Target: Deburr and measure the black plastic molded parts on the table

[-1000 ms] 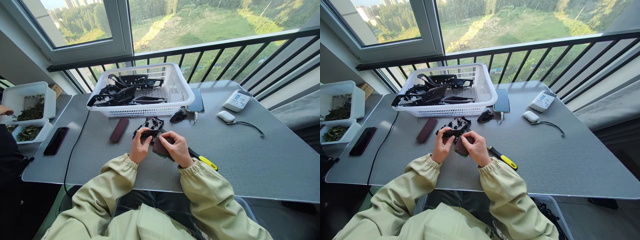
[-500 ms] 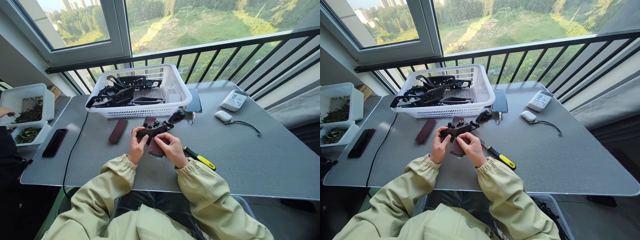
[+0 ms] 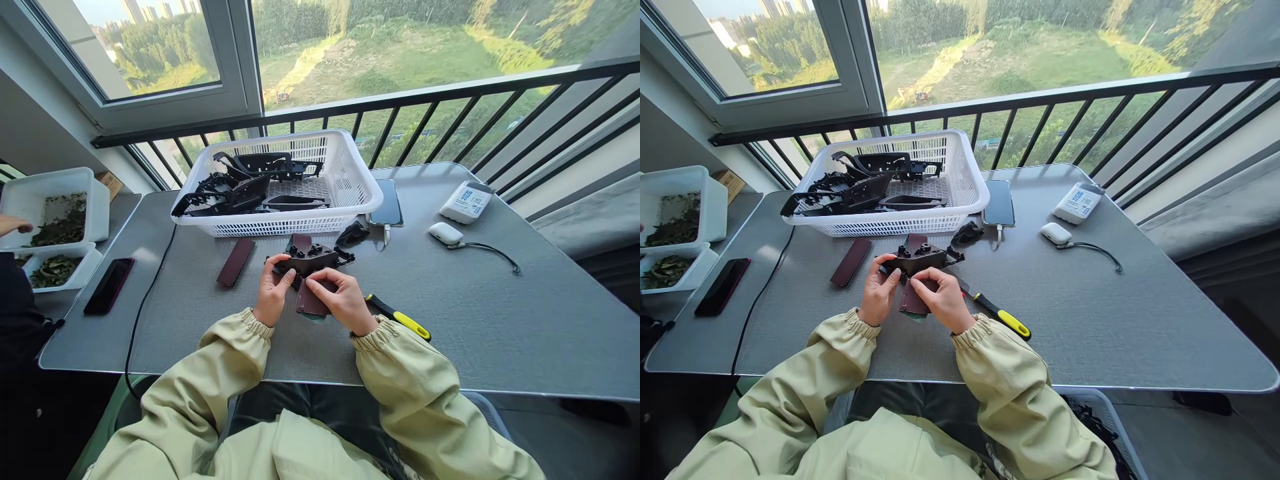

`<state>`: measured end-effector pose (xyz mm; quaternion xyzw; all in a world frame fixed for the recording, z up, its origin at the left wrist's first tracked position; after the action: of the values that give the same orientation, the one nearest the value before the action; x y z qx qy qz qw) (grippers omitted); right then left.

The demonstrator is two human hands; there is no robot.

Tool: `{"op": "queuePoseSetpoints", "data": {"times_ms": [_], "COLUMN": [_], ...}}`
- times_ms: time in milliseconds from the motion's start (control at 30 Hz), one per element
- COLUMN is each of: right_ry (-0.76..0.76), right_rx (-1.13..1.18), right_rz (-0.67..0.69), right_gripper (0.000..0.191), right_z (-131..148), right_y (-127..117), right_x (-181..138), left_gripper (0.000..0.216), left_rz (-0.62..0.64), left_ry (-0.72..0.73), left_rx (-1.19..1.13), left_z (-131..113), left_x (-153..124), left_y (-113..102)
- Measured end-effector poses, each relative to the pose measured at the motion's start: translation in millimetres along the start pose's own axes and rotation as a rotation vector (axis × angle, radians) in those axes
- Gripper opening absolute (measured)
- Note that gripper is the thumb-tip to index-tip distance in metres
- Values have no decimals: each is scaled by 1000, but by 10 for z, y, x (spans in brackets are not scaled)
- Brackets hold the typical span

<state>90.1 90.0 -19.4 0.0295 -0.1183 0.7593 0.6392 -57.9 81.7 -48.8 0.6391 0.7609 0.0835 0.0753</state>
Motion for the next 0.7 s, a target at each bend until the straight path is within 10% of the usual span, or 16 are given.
{"op": "queuePoseSetpoints", "data": {"times_ms": [433,700], "right_ry": [14,-29], "right_rx": [136,66], "right_rz": [-289,-200], "right_gripper": [26,21], "right_z": [-90,18], "right_y": [-139,-101], "right_x": [20,4], "left_gripper": [39,47], "left_rz": [112,137], "left_ry": [-170,-147], "left_rx": [-256,-149], "left_z": [-140,-164], "left_x": [58,2], "left_y": [42,59]}}
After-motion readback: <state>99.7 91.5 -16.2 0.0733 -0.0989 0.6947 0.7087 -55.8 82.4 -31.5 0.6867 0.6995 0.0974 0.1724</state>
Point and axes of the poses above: each hand's wrist, its own x-axis towards the middle knuckle, its own y-axis out of the palm, z = x × y, the point moved 2 cm from there along x, towards the middle knuckle, and after that the axes turned 5 degrees about -y, right-handed, at the moved point
